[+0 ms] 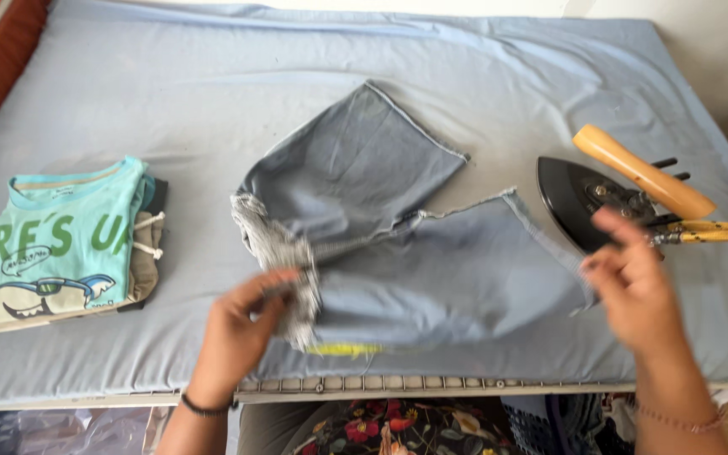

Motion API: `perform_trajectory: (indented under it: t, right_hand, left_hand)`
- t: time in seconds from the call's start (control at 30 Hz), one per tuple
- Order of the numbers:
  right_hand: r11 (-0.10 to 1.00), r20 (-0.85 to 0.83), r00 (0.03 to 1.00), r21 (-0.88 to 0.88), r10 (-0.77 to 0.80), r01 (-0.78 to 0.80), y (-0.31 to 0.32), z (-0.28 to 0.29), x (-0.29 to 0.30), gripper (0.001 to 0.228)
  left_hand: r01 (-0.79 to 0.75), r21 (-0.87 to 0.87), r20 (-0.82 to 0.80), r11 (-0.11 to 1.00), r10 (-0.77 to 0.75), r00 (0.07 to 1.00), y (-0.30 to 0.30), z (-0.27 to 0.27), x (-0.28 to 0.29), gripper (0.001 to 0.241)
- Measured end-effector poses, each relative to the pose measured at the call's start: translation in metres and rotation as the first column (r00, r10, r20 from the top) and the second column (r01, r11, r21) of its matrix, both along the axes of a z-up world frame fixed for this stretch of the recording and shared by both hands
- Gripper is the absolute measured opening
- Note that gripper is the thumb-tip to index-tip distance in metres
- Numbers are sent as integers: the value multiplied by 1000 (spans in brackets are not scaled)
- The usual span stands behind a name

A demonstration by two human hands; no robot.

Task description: The person irons a pair of grey shorts and a white sleeveless top on a bed. They use a black electric iron to smooth the fabric, folding the shorts and top as they work. The person handles the garments one at a time, adjusting them on the bed surface before applying the iron.

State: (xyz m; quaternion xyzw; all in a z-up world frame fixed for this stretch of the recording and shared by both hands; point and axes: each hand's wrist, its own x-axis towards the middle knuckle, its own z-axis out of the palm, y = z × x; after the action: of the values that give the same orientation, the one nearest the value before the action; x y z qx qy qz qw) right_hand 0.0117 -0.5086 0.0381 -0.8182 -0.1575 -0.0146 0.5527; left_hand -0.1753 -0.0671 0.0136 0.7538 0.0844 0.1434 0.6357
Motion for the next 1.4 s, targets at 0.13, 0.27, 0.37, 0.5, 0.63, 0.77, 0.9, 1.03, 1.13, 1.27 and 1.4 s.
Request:
perform_trajectory:
  t: [0.13,0.27,0.37,0.5,0.63,0.77,0.9,1.03,1.13,1.27,1.4]
  right_hand:
    - [999,294,956,17,20,-27,19,46,31,44]
    - [998,240,970,29,45,-54,23,81,57,41]
    - [993,261,964,-113,58,-29,13,69,40,52]
    - [932,-55,998,-363,-36,14,4,6,-16,75]
    - [865,-394,918,-475,-43,-163,-10,-26,-47,100]
    - [680,-105,991,-733,-87,-18,-12,-10,-20,75]
    - [725,256,966,-673,44,146,34,-12,26,39]
    - [556,294,954,-803,56,215,79,-28,68,29]
    - [645,429,892,-724,141,246,88,-27,88,25]
    - [612,251,964,-777,87,147,94,-16,89,28]
    - [734,538,805,-648,251,204,93,12,67,56]
  left_hand:
    - [-135,20,248,991,126,960,10,8,32,35]
    - [-15,-275,191,961,70,979,20,24,46,37]
    - [23,-76,12,997,-22,1000,23,25,26,45]
    - [200,245,-64,949,-190,980,7,19,-11,51]
    - [338,356,-588,871,-72,806,4,39,-22,52]
    - [83,687,-159,722,37,987,-13,62,-9,44]
    - [132,713,110,689,-295,949,-56,57,18,39]
    - [351,807,-148,475,-414,898,-91,30,50,64]
    - [440,789,-312,429,-339,888,-88,10,65,83]
    - [520,746,-399,417,-345,850,-84,-4,69,98]
    - [529,734,-408,427,-347,845,-84,-3,69,109]
